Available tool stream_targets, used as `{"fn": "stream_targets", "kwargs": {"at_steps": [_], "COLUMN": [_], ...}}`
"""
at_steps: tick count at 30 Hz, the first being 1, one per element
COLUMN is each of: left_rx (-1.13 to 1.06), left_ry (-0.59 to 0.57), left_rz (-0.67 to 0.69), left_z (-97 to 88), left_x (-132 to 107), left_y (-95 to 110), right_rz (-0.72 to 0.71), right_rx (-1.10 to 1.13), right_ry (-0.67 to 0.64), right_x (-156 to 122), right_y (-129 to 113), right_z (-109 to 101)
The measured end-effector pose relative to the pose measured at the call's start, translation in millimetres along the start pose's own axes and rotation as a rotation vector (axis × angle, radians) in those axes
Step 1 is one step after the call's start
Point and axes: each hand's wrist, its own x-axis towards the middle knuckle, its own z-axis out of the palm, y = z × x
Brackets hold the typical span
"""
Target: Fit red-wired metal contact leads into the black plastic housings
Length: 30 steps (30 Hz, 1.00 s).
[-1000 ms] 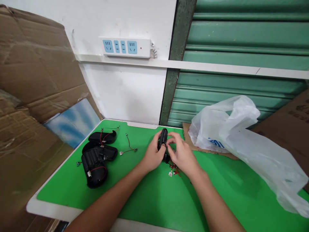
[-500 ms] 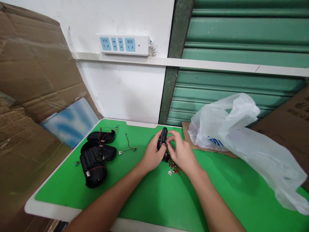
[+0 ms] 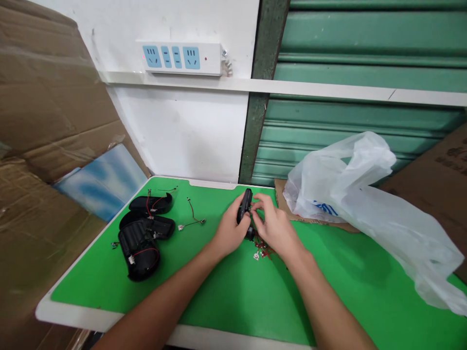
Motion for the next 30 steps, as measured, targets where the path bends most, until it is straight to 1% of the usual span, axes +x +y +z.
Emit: {"fn": "stream_targets", "kwargs": {"at_steps": [9, 16, 22, 30], "left_rx": [0.065, 0.083, 0.098, 0.109], "left_ry": [-0.015, -0.006, -0.006, -0.014], "left_rz": [0.025, 0.032, 0.024, 0.074], "left_z": [-0.5, -0.6, 1.0, 2.1], "left_x": [-0.1, 0.7, 0.4, -1.1], "left_y": [-4.9, -6.1, -9.3, -8.8], "right_rz": [-0.036, -0.025, -0.014, -0.054], "right_rx": [0.024, -0.045, -0.096, -0.110], "right_ry": [0.025, 0.054, 0.039, 0.034], "right_x": [-0.1, -0.3, -0.2, 1.1], "right_y": [2.6, -0.5, -2.9, -6.1], "right_z": [-1.2, 1.6, 2.8, 2.2]}}
